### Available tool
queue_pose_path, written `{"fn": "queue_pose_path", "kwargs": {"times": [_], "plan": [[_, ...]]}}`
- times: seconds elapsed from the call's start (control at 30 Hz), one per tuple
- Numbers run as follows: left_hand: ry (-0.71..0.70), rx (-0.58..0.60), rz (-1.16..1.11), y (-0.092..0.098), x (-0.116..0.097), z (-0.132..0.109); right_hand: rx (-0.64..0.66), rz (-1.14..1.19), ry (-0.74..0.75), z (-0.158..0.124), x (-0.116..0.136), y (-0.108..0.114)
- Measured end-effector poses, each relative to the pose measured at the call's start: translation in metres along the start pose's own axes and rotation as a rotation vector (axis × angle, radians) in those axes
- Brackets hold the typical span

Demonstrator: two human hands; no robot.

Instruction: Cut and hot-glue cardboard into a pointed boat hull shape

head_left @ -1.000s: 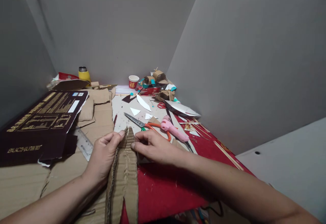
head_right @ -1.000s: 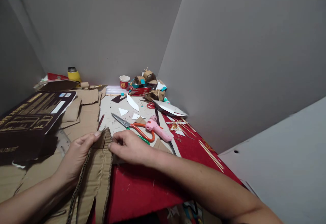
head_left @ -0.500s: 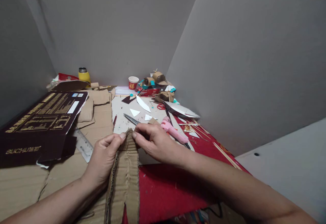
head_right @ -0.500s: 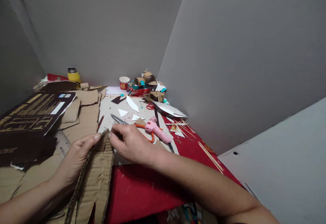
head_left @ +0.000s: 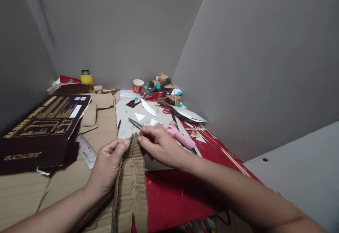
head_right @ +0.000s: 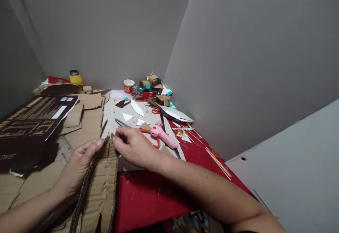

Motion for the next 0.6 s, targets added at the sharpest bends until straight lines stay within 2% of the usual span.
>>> {"fn": "queue_pose_path", "kwargs": {"times": [0.23, 0.3, 0.47, 0.6], "plan": [[-0.011, -0.008, 0.009, 0.0, 0.0, 0.0, 0.034, -0.077, 0.037, 0.0, 0.008, 0.0], [-0.008, -0.004, 0.003, 0.0, 0.0, 0.001, 0.074, -0.036, 0.005, 0.001, 0.006, -0.001], [-0.018, 0.002, 0.006, 0.0, 0.0, 0.003, 0.246, 0.3, -0.246, 0.009, -0.018, -0.008], [0.009, 0.042, -0.007, -0.003, 0.0, 0.003, 0.29, 0.527, -0.315, 0.016, -0.027, -0.008]]}}
Point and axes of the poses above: each hand's wrist, its own z-axis towards the middle knuckle, its own y-axis out of the back of the hand, x = y × z, the point moved 7 cm from there along z, towards the middle knuckle, and after that the axes turned 9 degrees about -y, right-handed, at the moved point
